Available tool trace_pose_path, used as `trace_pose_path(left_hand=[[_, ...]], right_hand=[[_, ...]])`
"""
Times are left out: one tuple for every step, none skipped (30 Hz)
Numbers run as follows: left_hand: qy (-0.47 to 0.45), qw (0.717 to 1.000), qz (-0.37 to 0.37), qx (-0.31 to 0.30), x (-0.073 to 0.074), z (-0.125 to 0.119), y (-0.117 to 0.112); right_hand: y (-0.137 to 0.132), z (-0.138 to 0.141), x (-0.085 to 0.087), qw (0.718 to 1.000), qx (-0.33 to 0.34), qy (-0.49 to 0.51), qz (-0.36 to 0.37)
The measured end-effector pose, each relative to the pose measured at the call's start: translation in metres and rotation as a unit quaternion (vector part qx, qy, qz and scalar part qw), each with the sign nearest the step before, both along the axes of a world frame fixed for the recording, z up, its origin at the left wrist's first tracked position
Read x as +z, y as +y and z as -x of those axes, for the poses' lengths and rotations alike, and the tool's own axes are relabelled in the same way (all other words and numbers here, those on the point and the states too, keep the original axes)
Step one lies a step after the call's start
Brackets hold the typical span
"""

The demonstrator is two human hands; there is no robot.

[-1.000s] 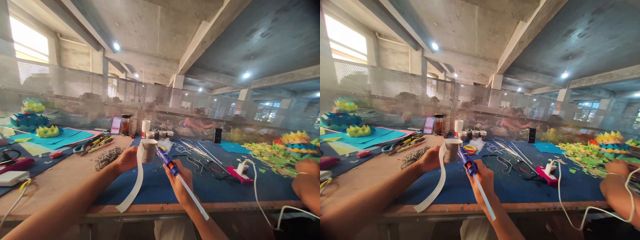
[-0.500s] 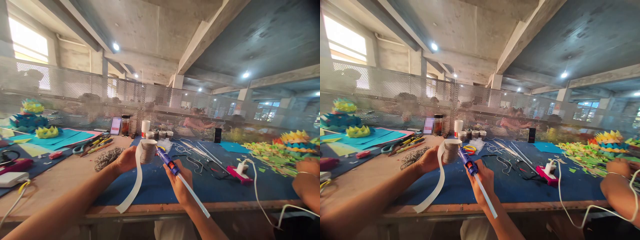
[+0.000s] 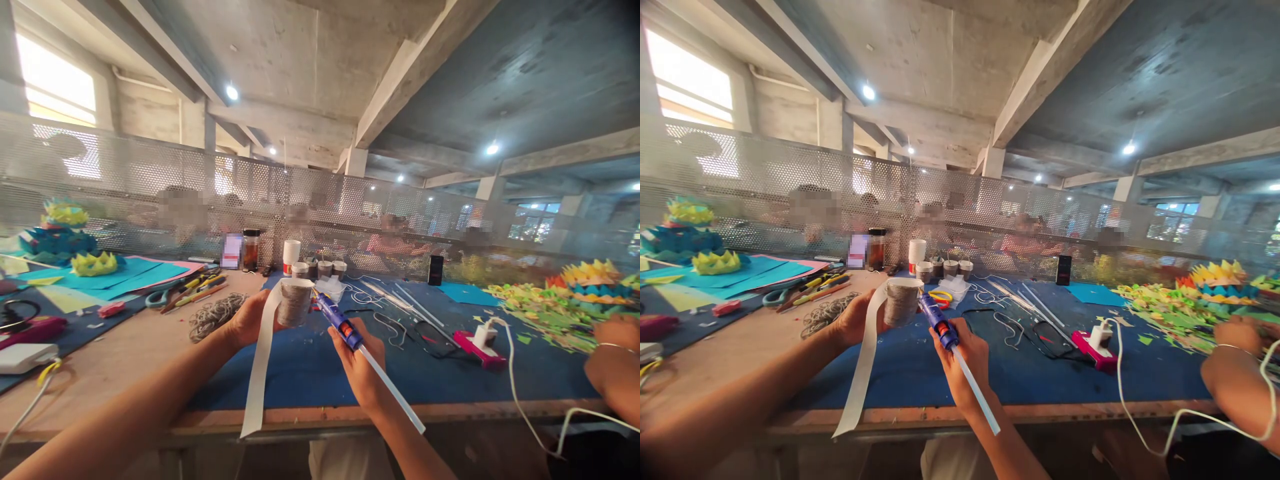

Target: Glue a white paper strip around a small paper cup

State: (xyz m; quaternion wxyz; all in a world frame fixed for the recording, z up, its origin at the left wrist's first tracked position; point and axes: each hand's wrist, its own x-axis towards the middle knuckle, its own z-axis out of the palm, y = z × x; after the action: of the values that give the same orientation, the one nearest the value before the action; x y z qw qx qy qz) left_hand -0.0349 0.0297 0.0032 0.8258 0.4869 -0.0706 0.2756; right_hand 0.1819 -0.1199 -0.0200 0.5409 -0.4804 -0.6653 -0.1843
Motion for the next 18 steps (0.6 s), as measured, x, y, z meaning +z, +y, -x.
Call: trace_pose_path(left_hand=[[0.003, 1.000, -0.002, 0.003, 0.0007, -0.0002, -0.0008], [0.006, 1.000, -0.004, 0.006, 0.0016, -0.0003, -0.0017], [0.007, 1.000, -0.007, 0.009, 0.0025, -0.0004, -0.0026], [0.009, 1.000, -0.011, 0.010, 0.0034, -0.0006, -0.0035], [0.011, 1.000, -0.013, 0.010, 0.0041, -0.0007, -0.0042], [0.012, 1.000, -0.013, 0.012, 0.0046, -0.0008, -0.0047], [0.011, 1.000, -0.013, 0.013, 0.0048, -0.0009, -0.0050], [0.008, 1.000, -0.013, 0.015, 0.0046, -0.0008, -0.0049], [0.006, 1.000, -0.012, 0.016, 0.0041, -0.0007, -0.0045], [0.004, 1.000, -0.011, 0.017, 0.0033, -0.0005, -0.0038], [0.003, 1.000, -0.010, 0.017, 0.0023, -0.0003, -0.0028], [0.002, 1.000, -0.009, 0.017, 0.0013, -0.0001, -0.0018], [0.003, 1.000, -0.008, 0.016, 0.0003, 0.0002, -0.0008], [0.002, 1.000, -0.009, 0.016, -0.0005, 0.0003, 0.0001], [0.000, 1.000, -0.010, 0.015, -0.0011, 0.0003, 0.0008], [-0.001, 1.000, -0.012, 0.012, -0.0014, 0.0003, 0.0013], [-0.003, 1.000, -0.014, 0.008, -0.0015, 0.0001, 0.0016], [-0.007, 1.000, -0.016, 0.003, -0.0014, 0.0000, 0.0016]], right_hand=[[-0.0003, 0.0003, 0.0006, 1.000, 0.004, 0.006, 0.004], [-0.0005, 0.0007, 0.0012, 1.000, 0.006, 0.011, 0.007], [-0.0007, 0.0009, 0.0018, 1.000, 0.008, 0.015, 0.010], [-0.0009, 0.0011, 0.0022, 1.000, 0.008, 0.019, 0.012], [-0.0009, 0.0013, 0.0025, 1.000, 0.008, 0.020, 0.014], [-0.0009, 0.0014, 0.0026, 1.000, 0.009, 0.020, 0.016], [-0.0008, 0.0014, 0.0025, 1.000, 0.009, 0.020, 0.017], [-0.0007, 0.0014, 0.0023, 1.000, 0.007, 0.018, 0.017], [-0.0005, 0.0014, 0.0021, 1.000, 0.005, 0.017, 0.017], [-0.0003, 0.0014, 0.0019, 1.000, 0.001, 0.016, 0.017], [-0.0001, 0.0014, 0.0018, 1.000, -0.004, 0.014, 0.015], [0.0000, 0.0015, 0.0019, 1.000, -0.009, 0.012, 0.013], [0.0001, 0.0015, 0.0020, 1.000, -0.013, 0.008, 0.012], [0.0001, 0.0016, 0.0022, 1.000, -0.017, 0.005, 0.011], [0.0001, 0.0016, 0.0024, 1.000, -0.020, 0.001, 0.010], [0.0001, 0.0016, 0.0026, 1.000, -0.021, -0.001, 0.010], [0.0000, 0.0017, 0.0028, 1.000, -0.020, -0.003, 0.010], [0.0000, 0.0017, 0.0028, 1.000, -0.020, -0.005, 0.010]])
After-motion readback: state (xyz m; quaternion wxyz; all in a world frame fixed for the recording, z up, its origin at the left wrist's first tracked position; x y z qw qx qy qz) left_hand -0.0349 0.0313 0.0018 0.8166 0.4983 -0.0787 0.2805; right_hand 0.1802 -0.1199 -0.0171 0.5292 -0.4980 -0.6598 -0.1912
